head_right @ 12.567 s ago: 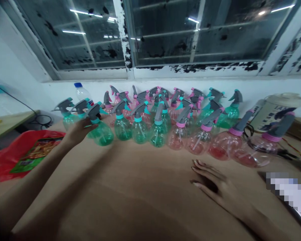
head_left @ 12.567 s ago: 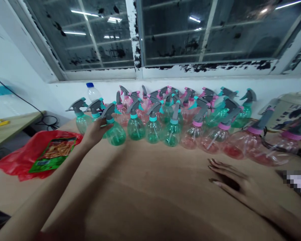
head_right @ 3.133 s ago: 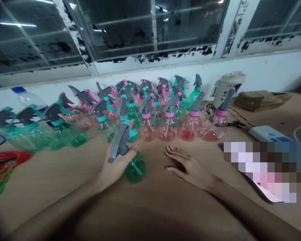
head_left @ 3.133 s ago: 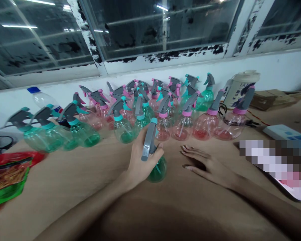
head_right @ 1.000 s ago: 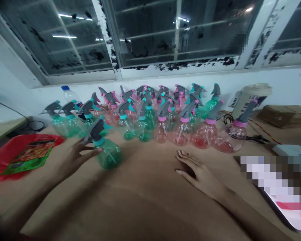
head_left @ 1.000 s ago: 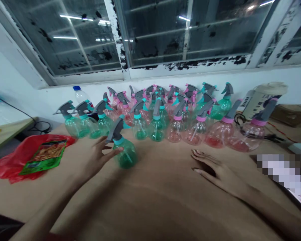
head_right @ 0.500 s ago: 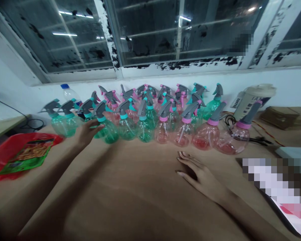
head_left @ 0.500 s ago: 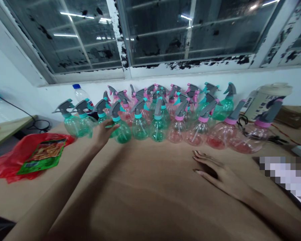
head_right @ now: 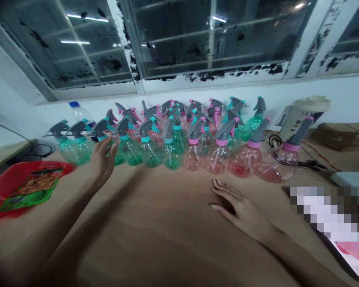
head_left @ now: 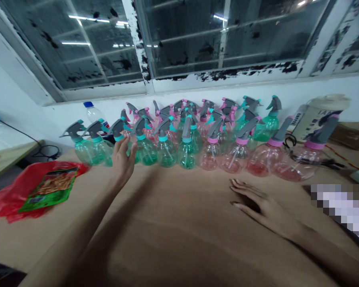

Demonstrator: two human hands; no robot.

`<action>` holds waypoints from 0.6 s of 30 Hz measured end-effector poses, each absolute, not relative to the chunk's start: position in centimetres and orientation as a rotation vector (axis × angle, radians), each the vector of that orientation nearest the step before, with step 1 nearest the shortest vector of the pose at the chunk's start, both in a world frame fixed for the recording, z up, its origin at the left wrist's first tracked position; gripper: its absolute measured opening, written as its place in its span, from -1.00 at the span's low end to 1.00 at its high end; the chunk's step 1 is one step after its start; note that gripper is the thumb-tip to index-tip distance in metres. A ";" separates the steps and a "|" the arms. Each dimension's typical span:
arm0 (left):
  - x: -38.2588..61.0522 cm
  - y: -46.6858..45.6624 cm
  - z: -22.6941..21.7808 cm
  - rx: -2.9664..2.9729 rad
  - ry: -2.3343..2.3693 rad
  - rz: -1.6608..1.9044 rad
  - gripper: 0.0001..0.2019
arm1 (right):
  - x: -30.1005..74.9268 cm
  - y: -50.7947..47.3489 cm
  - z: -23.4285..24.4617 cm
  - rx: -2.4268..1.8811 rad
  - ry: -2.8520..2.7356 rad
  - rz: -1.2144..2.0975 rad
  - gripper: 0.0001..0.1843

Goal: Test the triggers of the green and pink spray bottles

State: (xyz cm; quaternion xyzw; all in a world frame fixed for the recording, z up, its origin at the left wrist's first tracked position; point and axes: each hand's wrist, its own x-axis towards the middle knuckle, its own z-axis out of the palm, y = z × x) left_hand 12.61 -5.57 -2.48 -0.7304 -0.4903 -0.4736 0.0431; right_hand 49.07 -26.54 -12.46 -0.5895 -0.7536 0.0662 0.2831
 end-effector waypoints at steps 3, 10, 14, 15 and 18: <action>13.6 -7.4 -2.1 -2.267 -1.392 -1.454 -0.64 | 49.1 -26.5 -12.5 -1.567 -2.014 0.189 -0.48; 19.2 -5.7 -2.5 -2.455 -1.428 -1.340 -0.58 | 48.9 -26.4 -12.4 -1.543 -1.996 0.168 -0.50; 20.5 -4.8 -2.6 -2.459 -1.516 -1.277 -0.65 | 48.8 -26.4 -12.2 -1.546 -2.022 0.174 -0.50; 20.4 -4.9 -2.5 -2.463 -1.530 -1.253 -0.68 | 48.9 -26.4 -12.1 -1.547 -2.025 0.179 -0.50; 19.1 -6.1 -2.1 -2.489 -1.559 -1.180 -0.74 | 48.9 -26.4 -12.3 -1.540 -2.033 0.186 -0.50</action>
